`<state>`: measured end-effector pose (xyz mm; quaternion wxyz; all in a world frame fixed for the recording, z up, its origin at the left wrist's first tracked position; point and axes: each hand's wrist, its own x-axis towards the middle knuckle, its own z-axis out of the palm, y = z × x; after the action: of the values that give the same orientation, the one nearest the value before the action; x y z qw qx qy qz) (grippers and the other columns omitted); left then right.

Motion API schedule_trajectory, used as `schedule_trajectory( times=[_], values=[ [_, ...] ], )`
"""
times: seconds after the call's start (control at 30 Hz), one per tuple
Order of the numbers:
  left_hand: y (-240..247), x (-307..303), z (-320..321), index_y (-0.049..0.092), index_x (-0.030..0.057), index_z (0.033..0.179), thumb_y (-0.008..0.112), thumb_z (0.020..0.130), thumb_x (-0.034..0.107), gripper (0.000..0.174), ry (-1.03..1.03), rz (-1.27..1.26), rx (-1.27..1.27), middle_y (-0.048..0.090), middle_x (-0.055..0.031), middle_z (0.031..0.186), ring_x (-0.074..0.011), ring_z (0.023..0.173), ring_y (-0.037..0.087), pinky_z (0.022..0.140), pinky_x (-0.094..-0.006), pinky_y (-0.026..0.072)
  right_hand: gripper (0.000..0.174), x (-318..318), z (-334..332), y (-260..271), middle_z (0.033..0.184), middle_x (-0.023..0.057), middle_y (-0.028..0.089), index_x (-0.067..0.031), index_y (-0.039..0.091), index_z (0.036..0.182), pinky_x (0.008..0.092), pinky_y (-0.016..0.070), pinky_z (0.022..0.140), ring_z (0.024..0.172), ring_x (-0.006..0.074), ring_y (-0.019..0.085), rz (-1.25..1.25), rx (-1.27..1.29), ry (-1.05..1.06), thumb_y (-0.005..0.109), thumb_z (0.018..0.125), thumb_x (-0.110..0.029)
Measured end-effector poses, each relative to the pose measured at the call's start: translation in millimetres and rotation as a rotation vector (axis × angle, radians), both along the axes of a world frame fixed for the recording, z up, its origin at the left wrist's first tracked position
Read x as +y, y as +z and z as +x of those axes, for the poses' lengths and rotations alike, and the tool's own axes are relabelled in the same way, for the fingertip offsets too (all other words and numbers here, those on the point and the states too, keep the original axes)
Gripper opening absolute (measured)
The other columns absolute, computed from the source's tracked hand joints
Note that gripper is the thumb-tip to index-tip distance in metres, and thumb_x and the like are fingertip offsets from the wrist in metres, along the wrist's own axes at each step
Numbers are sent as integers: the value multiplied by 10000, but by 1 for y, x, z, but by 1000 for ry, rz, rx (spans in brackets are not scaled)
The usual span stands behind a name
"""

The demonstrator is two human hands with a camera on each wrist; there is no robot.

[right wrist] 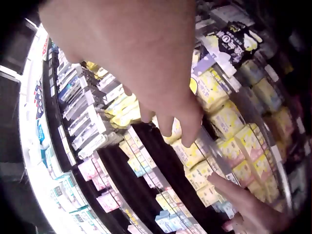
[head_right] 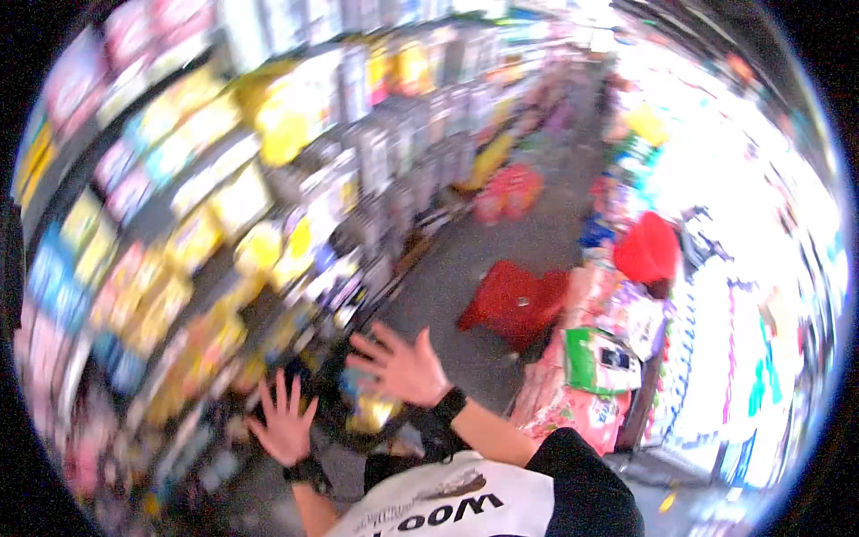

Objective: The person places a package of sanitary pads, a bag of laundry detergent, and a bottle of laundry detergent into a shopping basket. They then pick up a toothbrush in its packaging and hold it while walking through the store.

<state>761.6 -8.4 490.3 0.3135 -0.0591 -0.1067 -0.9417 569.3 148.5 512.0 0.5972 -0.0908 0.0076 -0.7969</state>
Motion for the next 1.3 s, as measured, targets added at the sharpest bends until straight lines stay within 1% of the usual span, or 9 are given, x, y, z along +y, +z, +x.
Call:
schedule_trajectory(
  times=[0.13, 0.2, 0.67, 0.73, 0.77, 0.83, 0.93, 1.0, 1.3],
  values=[
    [-26, 3, -27, 75, 260, 1371, 285, 840, 582, 656, -85, -252, -51, 42, -51, 1430, -315, 1301, 69, 961, -637, 86, 739, 33, -21, -7, 1414, 77, 139, -232, 215, 1343, 497, 201, 995, 1283, 315, 154, -39, 26, -74, 336, 748, -653],
    [-15, 14, -44, 60, 279, 1369, 255, 858, 565, 618, -91, 179, -69, 41, -44, 1430, -295, 1301, 85, 974, -616, 100, 713, 45, -35, -8, 1414, 74, 140, -236, 208, 1347, 483, 205, 993, 1287, 305, 150, -64, 66, -110, 307, 770, -643],
    [-39, 89, -215, 163, 167, 1356, 407, 859, 454, 623, -258, -7, -98, 100, -112, 1404, -330, 1285, 114, 1032, -580, 69, 616, 174, -198, -26, 1387, 92, 207, -196, 238, 1330, 493, 164, 1017, 1284, 297, 165, -94, 14, -301, 287, 840, -566],
    [-17, 123, -250, 103, 149, 1370, 458, 863, 366, 656, -268, 44, -187, 162, -167, 1379, -318, 1233, 248, 1012, -502, 196, 601, 197, -218, -29, 1379, 94, 225, -193, 252, 1325, 496, 161, 1017, 1282, 298, 170, -80, -16, -342, 293, 847, -555],
    [-15, 138, -272, 47, 278, 1361, 246, 892, 484, 549, -289, 93, -139, 38, -27, 1419, -283, 1290, 111, 1021, -582, 159, 593, 207, -228, -29, 1368, 95, 247, -189, 263, 1320, 499, 162, 1015, 1277, 298, 183, -71, -22, -379, 303, 849, -548],
    [-23, 150, -298, 61, 280, 1364, 241, 881, 515, 567, -338, 130, -142, 51, -34, 1424, -270, 1296, 110, 1007, -577, 138, 576, 224, -244, -33, 1333, 101, 307, -177, 301, 1300, 506, 173, 1007, 1257, 295, 226, -54, -51, -421, 343, 848, -531],
    [-31, 159, -309, 134, 269, 1363, 257, 865, 541, 581, -346, 175, -154, 121, -46, 1421, -264, 1283, 167, 988, -562, 147, 560, 237, -261, -40, 1314, 100, 338, -178, 342, 1277, 511, 178, 1002, 1245, 290, 249, 7, -116, -438, 368, 840, -527],
    [-17, 167, -312, 197, 249, 1350, 287, 855, 538, 580, -325, -282, -327, 193, -60, 1398, -281, 1256, 219, 983, -560, 164, 531, 235, -268, -47, 1293, 95, 368, -183, 386, 1247, 516, 180, 998, 1234, 284, 268, -3, -125, -365, 380, 838, -522],
    [15, 147, -294, 167, 205, 1361, 374, 858, 500, 619, -139, -268, -329, 147, -79, 1402, -282, 1261, 208, 968, -532, 256, 487, 188, -285, -39, 1186, 65, 448, -198, 427, 1200, 518, 223, 967, 1142, 257, 370, 20, -149, -307, 358, 849, -528]
  ],
)
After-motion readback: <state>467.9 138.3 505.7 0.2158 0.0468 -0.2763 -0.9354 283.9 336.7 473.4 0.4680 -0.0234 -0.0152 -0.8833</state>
